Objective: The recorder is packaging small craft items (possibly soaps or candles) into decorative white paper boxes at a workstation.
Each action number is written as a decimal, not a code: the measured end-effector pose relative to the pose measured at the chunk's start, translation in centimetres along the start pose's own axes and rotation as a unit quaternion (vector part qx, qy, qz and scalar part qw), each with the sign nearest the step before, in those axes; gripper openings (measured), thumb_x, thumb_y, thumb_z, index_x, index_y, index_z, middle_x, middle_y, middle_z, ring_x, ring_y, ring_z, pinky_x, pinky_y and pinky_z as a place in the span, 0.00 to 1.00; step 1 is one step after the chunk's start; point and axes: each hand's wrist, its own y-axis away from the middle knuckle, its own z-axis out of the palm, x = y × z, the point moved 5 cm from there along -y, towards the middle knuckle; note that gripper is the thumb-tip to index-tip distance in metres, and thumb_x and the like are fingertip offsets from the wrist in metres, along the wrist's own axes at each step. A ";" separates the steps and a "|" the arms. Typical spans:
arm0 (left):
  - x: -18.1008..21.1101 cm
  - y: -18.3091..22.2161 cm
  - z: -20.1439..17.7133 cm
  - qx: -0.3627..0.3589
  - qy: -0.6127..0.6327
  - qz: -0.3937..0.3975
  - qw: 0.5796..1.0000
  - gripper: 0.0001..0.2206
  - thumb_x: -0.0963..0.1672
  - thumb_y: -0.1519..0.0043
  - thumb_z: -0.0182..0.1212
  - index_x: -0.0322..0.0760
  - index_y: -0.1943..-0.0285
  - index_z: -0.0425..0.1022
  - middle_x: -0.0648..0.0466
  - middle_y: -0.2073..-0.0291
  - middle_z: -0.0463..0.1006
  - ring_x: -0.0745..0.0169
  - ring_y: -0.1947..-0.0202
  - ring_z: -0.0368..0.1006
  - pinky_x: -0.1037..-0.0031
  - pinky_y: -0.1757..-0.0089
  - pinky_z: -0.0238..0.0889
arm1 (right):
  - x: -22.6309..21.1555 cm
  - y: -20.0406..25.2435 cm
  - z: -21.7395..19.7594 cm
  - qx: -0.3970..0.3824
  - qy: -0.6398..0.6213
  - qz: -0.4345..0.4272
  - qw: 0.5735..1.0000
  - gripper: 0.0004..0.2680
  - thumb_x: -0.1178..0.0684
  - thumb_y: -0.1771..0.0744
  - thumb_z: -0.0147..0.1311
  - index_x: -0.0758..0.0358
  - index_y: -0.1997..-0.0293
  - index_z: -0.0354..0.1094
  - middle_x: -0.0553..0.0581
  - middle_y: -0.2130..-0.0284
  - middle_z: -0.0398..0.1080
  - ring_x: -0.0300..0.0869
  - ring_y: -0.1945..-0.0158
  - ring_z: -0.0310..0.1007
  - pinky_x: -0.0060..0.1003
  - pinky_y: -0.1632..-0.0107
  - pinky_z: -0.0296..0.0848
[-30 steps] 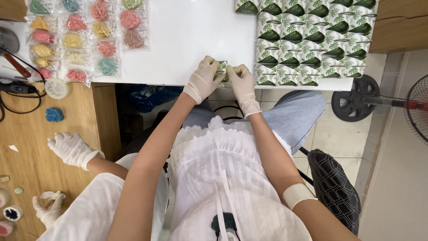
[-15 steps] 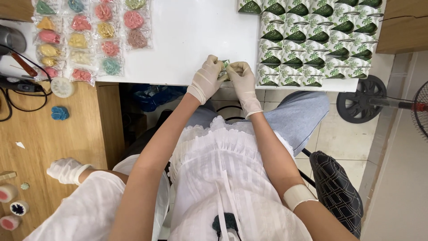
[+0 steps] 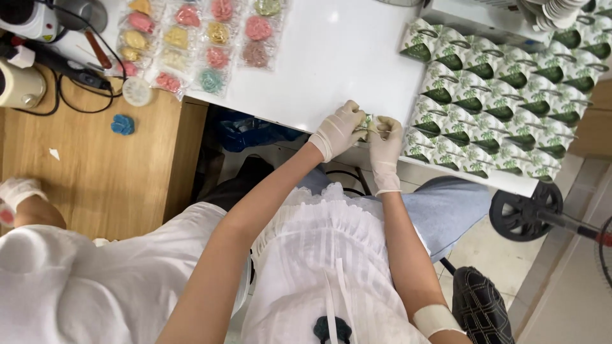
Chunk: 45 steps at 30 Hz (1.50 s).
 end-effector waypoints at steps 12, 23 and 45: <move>-2.5 0.1 3.9 0.014 0.086 -0.088 0.992 0.14 0.43 0.47 0.72 0.38 0.55 0.75 0.32 0.42 0.63 0.29 0.42 0.62 0.55 0.45 0.63 | -2.6 0.8 -2.6 -0.028 -0.143 0.125 0.981 0.07 0.57 0.30 0.54 0.67 0.48 0.70 0.52 0.61 0.72 0.32 0.64 0.69 0.26 0.60 0.70; 0.5 -13.4 5.2 0.017 0.106 -0.006 0.994 0.17 0.42 0.42 0.73 0.38 0.50 0.68 0.28 0.32 0.53 0.24 0.32 0.54 0.57 0.39 0.59 | -1.5 2.9 -12.3 0.092 -0.230 0.181 0.952 0.06 0.58 0.30 0.53 0.67 0.48 0.69 0.52 0.61 0.73 0.33 0.63 0.69 0.26 0.58 0.70; 11.2 -18.0 -6.0 0.202 0.016 0.019 0.979 0.19 0.52 0.31 0.62 0.31 0.54 0.69 0.44 0.54 0.69 0.52 0.54 0.70 0.62 0.50 0.66 | -1.9 7.8 -15.2 0.136 -0.257 0.223 0.930 0.06 0.60 0.30 0.53 0.67 0.49 0.71 0.51 0.64 0.74 0.32 0.61 0.69 0.25 0.57 0.65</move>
